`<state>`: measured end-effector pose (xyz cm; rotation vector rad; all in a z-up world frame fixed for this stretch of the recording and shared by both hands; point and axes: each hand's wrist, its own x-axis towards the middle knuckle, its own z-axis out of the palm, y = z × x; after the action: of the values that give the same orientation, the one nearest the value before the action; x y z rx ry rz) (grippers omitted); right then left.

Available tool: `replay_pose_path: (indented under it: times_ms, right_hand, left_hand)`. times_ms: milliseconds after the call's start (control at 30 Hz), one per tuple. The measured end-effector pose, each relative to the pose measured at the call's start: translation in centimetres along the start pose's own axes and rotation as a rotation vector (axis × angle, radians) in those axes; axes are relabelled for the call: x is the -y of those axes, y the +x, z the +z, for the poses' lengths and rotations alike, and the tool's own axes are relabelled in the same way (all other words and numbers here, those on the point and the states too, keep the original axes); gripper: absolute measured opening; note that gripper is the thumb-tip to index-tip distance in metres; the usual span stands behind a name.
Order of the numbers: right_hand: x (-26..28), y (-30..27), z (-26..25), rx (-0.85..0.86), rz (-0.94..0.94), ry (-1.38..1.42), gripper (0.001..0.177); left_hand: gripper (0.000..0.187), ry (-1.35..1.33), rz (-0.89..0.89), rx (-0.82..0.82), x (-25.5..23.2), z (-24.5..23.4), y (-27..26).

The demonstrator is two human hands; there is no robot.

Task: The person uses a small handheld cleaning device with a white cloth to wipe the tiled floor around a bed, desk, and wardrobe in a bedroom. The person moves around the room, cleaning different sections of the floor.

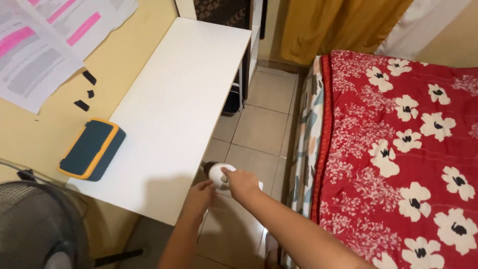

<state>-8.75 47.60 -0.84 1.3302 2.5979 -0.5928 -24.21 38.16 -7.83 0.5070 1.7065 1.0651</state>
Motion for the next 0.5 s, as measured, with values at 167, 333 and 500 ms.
replay_pose_path:
  times_ms: [167,333,500]
  right_hand:
    - [-3.3,0.0,-3.3,-0.154,-0.044,-0.045,0.064]
    - [-7.0,-2.9,-10.4,-0.078,0.067,-0.053,0.061]
    - [-10.1,-4.3,-13.3,-0.136,0.106,0.001,0.064]
  left_hand:
    - [0.035,-0.278,-0.056,-0.012,0.1,7.1,3.7]
    - [0.035,-0.365,0.014,0.048,-3.8,13.4,2.7]
    - [0.036,-0.397,-0.004,0.082,-7.1,17.6,1.7]
